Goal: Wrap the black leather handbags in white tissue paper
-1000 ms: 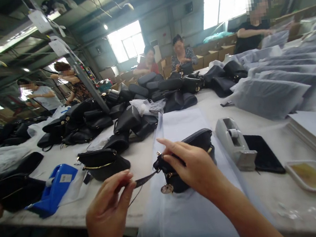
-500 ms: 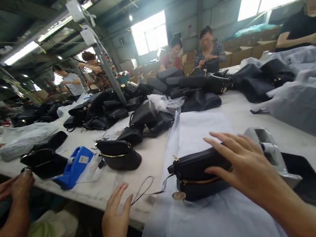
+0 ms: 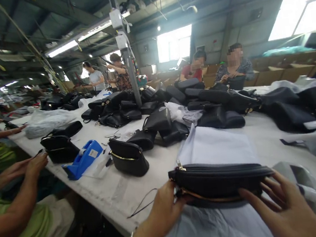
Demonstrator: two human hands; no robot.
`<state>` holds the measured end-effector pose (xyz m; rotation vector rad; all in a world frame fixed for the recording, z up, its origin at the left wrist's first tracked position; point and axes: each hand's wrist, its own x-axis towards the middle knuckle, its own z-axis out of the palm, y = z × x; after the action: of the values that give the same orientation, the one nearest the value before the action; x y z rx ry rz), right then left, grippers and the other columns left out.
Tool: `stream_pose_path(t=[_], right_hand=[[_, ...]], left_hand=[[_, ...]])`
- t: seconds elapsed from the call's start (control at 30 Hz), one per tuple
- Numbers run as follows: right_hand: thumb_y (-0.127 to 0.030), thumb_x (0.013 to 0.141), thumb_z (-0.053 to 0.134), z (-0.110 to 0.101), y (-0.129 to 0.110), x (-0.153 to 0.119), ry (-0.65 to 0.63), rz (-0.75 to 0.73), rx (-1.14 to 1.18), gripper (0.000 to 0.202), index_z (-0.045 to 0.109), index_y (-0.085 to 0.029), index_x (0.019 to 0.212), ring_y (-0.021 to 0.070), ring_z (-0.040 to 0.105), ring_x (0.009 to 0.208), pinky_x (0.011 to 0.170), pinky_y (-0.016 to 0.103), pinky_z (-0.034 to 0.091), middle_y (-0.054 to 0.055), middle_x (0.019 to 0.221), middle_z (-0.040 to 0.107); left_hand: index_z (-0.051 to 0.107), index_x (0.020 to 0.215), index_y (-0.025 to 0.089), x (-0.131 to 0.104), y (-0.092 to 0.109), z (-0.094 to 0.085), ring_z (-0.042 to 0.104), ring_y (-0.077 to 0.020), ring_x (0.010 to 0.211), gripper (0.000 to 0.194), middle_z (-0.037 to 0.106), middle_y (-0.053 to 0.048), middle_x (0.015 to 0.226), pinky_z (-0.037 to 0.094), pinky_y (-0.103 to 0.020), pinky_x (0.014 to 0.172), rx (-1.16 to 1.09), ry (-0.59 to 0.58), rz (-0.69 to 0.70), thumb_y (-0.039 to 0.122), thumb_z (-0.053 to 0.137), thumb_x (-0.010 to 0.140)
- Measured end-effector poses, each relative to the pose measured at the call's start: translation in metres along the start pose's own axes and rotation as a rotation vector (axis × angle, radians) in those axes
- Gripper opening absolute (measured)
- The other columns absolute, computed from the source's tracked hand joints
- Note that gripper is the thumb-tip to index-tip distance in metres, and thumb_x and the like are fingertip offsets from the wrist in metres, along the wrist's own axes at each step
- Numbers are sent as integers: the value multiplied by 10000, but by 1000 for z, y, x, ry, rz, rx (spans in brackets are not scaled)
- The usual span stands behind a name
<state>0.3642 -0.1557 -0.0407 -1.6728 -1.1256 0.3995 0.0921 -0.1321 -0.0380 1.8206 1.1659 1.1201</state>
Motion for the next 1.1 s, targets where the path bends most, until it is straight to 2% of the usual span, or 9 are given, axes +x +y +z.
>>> stream_pose_path(t=[0.07, 0.17, 0.3, 0.43, 0.57, 0.67, 0.77, 0.87, 1.1], right_hand=[[-658, 631, 757, 25, -43, 10, -32, 47, 56, 951, 415, -299, 1443, 427, 597, 1188, 899, 548, 583, 168, 1330, 604], [-633, 664, 743, 83, -81, 38, -52, -52, 186, 949, 386, -233, 1447, 370, 596, 1209, 974, 520, 538, 171, 1359, 578], [-615, 731, 674, 169, -69, 70, -284, -93, 217, 843, 425, -168, 1402, 329, 600, 1211, 1021, 496, 488, 187, 1291, 624], [-598, 730, 678, 216, -44, 75, -413, -76, 311, 738, 498, -155, 1293, 310, 637, 1160, 1020, 479, 490, 181, 1236, 660], [-603, 759, 648, 225, -37, 71, -395, -123, 292, 659, 536, -146, 1220, 301, 631, 1169, 1052, 476, 466, 186, 1249, 646], [-598, 776, 624, 223, -36, 67, -399, -138, 227, 701, 502, -149, 1300, 307, 608, 1203, 1065, 488, 449, 179, 1289, 625], [-582, 778, 624, 216, -32, 58, -444, -135, 149, 776, 424, -184, 1413, 324, 584, 1236, 1030, 495, 478, 163, 1351, 589], [-577, 781, 613, 211, -24, 43, -493, -109, 98, 839, 371, -162, 1468, 341, 569, 1254, 963, 465, 531, 190, 1412, 533], [-387, 779, 622, 221, -32, 21, -554, -184, 117, 848, 284, -170, 1526, 325, 570, 1253, 994, 503, 503, 165, 1428, 529]], left_hand=[[590, 1229, 234, 26, -1, -27, 666, -295, 1084, 401, 712, -98, 1134, 513, -384, 931, 83, 68, 49, 277, 698, 845], [563, 1266, 196, 64, -8, -68, 679, -274, 1052, 421, 718, -104, 1113, 529, -359, 889, 344, 150, 64, 246, 669, 861], [600, 1244, 180, 83, -24, -119, 649, -273, 1117, 353, 690, -127, 1204, 489, -402, 979, 580, 232, 67, 211, 600, 892], [654, 1198, 225, 75, -40, -182, 568, -265, 1232, 288, 648, -95, 1305, 392, -428, 1090, 694, 245, 86, 253, 574, 922], [499, 1404, 278, 77, -54, -246, 394, -309, 1396, 717, 469, -99, 1509, 286, -477, 1145, 993, -87, 91, 437, 773, 761], [457, 1439, 256, 90, -64, -273, 487, -335, 1304, 869, 578, -129, 1385, 297, -501, 1107, 1109, -248, 24, 406, 840, 674], [669, 1226, 237, 100, -70, -283, 613, -326, 1084, 723, 699, -96, 1098, 380, -445, 1027, 1135, -324, 3, 377, 902, 556], [768, 1004, 259, 95, -69, -284, 639, -286, 1010, 501, 707, -65, 1043, 455, -344, 922, 1121, -382, -1, 373, 904, 535], [707, 1155, 297, 40, -52, -279, 660, -285, 1052, 385, 736, -35, 1169, 449, -412, 987, 1169, -275, 4, 243, 703, 773]])
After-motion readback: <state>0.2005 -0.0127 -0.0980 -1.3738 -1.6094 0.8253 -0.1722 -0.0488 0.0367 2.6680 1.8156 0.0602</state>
